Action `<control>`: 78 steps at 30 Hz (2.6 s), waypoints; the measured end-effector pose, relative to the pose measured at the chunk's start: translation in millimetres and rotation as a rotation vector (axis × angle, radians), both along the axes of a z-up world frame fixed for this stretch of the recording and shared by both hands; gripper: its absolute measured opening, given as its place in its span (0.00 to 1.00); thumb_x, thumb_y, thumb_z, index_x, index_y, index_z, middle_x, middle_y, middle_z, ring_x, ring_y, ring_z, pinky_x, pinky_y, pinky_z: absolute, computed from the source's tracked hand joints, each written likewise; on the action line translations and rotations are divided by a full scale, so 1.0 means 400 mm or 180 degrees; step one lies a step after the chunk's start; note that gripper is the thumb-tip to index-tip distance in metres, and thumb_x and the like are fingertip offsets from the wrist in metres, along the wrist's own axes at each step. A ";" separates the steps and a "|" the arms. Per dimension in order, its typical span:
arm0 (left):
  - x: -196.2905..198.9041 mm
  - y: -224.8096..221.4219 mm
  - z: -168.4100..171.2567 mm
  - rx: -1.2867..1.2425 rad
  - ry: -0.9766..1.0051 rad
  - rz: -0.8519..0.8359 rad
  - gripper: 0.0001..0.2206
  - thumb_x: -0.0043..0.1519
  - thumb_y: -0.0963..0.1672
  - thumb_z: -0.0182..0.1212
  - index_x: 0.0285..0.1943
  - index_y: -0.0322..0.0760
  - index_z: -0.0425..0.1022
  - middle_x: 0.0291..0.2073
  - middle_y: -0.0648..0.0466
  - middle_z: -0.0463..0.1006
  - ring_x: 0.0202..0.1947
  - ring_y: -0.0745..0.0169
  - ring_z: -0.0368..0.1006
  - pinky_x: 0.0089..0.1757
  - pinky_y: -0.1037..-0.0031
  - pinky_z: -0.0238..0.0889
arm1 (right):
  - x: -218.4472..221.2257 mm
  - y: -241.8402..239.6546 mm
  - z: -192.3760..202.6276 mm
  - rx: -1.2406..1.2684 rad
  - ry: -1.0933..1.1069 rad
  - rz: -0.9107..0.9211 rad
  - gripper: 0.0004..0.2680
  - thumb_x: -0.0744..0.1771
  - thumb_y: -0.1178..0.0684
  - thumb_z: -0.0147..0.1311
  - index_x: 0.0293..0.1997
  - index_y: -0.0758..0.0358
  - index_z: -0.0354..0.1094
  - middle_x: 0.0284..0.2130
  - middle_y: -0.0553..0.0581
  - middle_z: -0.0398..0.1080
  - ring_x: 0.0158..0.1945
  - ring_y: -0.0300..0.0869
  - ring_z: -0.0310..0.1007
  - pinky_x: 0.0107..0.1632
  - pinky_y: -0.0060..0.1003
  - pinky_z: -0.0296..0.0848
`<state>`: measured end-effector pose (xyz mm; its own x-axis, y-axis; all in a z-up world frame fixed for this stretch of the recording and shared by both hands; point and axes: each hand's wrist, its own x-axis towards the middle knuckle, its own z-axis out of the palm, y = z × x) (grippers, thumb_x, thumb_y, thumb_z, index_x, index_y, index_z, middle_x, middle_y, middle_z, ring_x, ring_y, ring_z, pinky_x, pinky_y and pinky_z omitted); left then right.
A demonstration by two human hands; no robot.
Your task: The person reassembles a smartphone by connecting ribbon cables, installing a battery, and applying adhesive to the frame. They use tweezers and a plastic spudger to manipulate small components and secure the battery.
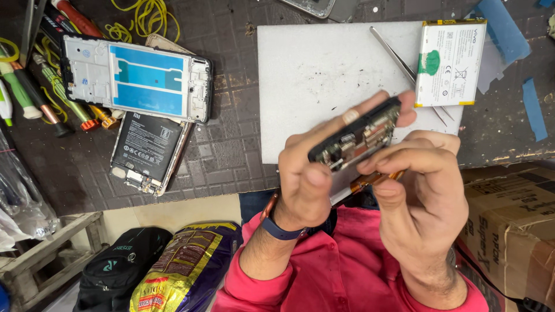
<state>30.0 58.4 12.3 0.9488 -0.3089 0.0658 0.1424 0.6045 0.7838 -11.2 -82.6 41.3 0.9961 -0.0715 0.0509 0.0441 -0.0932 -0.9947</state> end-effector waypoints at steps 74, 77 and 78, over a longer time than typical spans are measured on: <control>0.134 0.001 0.057 0.1528 -0.1228 0.0536 0.13 0.63 0.34 0.64 0.56 0.30 0.76 0.51 0.46 0.81 0.51 0.54 0.82 0.53 0.70 0.78 | 0.136 -0.004 -0.069 -0.0390 -0.1297 -0.1103 0.18 0.72 0.41 0.64 0.52 0.63 0.58 0.44 0.52 0.60 0.43 0.35 0.70 0.49 0.30 0.79; 0.129 0.007 0.055 0.1560 -0.1082 0.0500 0.13 0.65 0.34 0.62 0.59 0.30 0.75 0.51 0.45 0.82 0.51 0.56 0.83 0.52 0.73 0.79 | 0.141 -0.014 -0.063 -0.0476 -0.1380 -0.1043 0.17 0.72 0.42 0.65 0.53 0.62 0.59 0.46 0.52 0.60 0.42 0.35 0.69 0.48 0.29 0.77; 0.129 0.013 0.054 0.1601 -0.1037 0.0451 0.13 0.66 0.34 0.60 0.59 0.30 0.75 0.51 0.46 0.82 0.51 0.58 0.83 0.53 0.75 0.79 | 0.141 -0.026 -0.057 -0.0757 -0.1463 -0.0991 0.16 0.71 0.43 0.65 0.53 0.61 0.60 0.46 0.53 0.59 0.42 0.35 0.68 0.47 0.29 0.76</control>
